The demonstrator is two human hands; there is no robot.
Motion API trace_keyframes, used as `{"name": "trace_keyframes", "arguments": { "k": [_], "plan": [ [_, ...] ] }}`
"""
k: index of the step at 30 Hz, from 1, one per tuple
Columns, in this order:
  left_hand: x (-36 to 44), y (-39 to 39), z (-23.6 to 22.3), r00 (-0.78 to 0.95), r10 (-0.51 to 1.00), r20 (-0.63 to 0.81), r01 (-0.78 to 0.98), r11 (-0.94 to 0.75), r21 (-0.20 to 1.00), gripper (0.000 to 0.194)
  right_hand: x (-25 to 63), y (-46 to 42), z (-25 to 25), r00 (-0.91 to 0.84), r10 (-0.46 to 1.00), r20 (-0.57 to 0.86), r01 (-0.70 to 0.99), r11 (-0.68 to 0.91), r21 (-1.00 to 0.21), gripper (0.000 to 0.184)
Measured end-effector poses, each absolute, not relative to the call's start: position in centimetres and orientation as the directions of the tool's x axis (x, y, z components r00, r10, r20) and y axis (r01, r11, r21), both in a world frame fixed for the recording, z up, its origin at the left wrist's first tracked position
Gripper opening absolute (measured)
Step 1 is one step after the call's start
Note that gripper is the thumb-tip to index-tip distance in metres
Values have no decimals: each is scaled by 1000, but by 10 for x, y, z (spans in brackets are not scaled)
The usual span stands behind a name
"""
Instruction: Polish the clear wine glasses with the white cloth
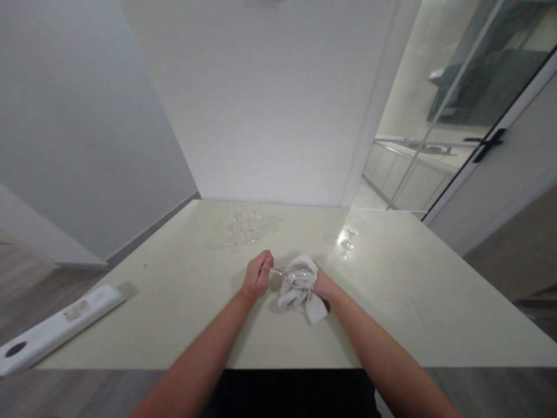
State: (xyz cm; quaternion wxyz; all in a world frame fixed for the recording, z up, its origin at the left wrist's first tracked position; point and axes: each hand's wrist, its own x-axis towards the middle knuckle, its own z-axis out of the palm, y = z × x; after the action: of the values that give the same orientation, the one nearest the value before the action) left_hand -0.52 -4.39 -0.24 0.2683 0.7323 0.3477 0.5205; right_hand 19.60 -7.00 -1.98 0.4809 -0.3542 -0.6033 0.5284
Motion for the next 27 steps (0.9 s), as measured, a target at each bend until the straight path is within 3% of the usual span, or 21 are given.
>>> {"name": "trace_keyframes", "arguments": {
  "k": [9,17,23,27],
  "plan": [
    [-4,-38,-3,129,839,529,190,-544,817,45,195,-60,-28,-193,953,236,24,245,-969,36],
    [-1,-32,-3,146,888,436,185,-457,870,46,196,-66,-19,-394,889,232,5,254,-967,33],
    [2,-30,-3,160,931,328,132,-349,928,44,200,-64,-29,-255,904,344,-9,353,-936,36],
    [1,-28,-5,148,934,324,128,-343,931,43,199,-60,-30,-203,929,311,53,328,-943,34]
  ]
}}
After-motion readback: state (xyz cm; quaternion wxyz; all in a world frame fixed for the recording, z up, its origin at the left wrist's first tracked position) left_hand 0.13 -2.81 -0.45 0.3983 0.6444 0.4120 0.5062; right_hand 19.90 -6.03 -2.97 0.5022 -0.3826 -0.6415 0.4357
